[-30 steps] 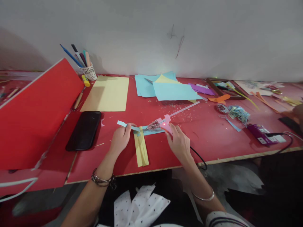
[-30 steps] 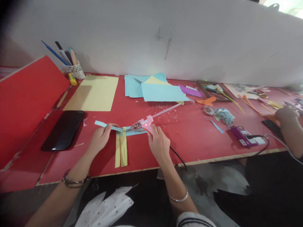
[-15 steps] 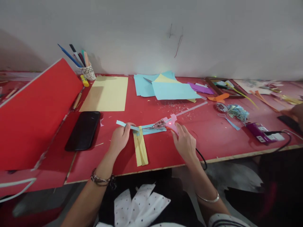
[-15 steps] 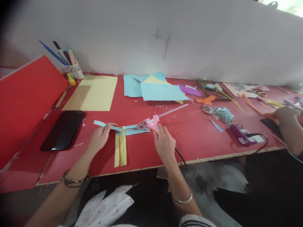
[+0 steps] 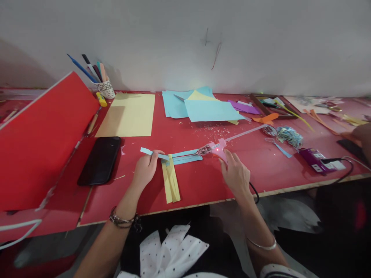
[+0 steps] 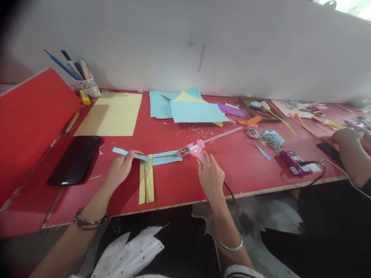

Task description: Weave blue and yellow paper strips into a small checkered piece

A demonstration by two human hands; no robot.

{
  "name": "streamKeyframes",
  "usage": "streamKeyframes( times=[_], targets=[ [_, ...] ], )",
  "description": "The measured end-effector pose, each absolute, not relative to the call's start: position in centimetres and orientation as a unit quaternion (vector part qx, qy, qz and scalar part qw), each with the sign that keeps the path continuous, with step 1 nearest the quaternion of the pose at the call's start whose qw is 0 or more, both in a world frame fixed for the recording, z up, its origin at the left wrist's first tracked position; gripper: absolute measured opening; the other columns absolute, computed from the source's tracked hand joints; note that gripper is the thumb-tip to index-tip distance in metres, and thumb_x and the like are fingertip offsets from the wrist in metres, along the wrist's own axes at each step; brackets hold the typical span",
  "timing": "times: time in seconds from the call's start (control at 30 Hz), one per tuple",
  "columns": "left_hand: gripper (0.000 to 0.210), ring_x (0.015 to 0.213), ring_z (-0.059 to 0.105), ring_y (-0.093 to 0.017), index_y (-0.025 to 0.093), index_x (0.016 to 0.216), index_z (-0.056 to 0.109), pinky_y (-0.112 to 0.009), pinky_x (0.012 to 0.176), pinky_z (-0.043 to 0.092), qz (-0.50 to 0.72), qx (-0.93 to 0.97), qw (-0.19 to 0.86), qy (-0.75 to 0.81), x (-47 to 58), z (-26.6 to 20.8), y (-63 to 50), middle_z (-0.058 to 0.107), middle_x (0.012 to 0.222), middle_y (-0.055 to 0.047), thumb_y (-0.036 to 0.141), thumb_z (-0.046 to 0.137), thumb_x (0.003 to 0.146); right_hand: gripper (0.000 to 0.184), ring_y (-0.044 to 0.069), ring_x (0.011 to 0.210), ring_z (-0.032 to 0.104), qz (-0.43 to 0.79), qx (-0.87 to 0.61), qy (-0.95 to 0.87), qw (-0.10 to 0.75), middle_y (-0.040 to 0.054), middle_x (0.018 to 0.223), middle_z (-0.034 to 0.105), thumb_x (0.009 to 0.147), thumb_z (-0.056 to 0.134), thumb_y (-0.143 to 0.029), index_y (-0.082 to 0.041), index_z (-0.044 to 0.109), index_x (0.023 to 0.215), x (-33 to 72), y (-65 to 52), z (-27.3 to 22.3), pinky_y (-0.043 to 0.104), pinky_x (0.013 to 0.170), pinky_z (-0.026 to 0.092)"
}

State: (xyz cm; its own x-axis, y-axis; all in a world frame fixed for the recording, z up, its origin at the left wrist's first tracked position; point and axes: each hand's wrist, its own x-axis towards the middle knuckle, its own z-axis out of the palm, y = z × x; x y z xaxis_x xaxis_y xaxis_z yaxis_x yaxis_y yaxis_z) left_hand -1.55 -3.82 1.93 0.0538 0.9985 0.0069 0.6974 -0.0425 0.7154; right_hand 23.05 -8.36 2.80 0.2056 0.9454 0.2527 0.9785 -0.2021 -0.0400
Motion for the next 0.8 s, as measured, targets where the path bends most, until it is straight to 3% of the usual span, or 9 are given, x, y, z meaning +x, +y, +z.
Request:
streamKeyframes(
  times=[0.13, 0.47, 0.8],
  targets=[
    [0.044, 0.04, 0.041, -0.015, 0.02, 0.087, 0.065, -0.022, 0.044, 0.029, 0.269, 0.672, 0.276, 0.633, -1.6, 1.8, -3.8, 0.03, 0.039, 0.005, 0.032, 0.023, 0.083, 0.031, 0.018, 0.072, 0.058, -0.086, -0.777, -0.618, 0.086, 0.0078, 0.096, 0.061, 0.085, 0.04, -0.028, -0.019, 0.052, 0.112, 23.6, -8.5, 3.0, 0.024, 0.046, 0.03],
    [0.043, 0.043, 0.046, -0.015, 0.02, 0.087, 0.065, -0.023, 0.046, 0.032, 0.277, 0.672, 0.278, 0.628, -1.6, 1.7, -3.8, 0.04, 0.042, 0.003, 0.033, 0.024, 0.083, 0.031, 0.017, 0.073, 0.058, -0.096, -0.789, -0.602, 0.075, 0.0078, 0.098, 0.06, 0.084, 0.042, -0.027, -0.02, 0.052, 0.113, 24.7, -8.5, 3.2, 0.023, 0.046, 0.03],
    [0.044, 0.042, 0.046, -0.016, 0.02, 0.087, 0.065, -0.023, 0.046, 0.033, 0.264, 0.671, 0.277, 0.635, -1.6, 1.9, -3.8, 0.037, 0.039, 0.004, 0.032, 0.024, 0.083, 0.034, 0.019, 0.073, 0.058, -0.107, -0.802, -0.583, 0.076, 0.0089, 0.098, 0.06, 0.084, 0.04, -0.03, -0.018, 0.051, 0.113, 26.5, -7.7, 3.4, 0.025, 0.048, 0.033]
  ],
)
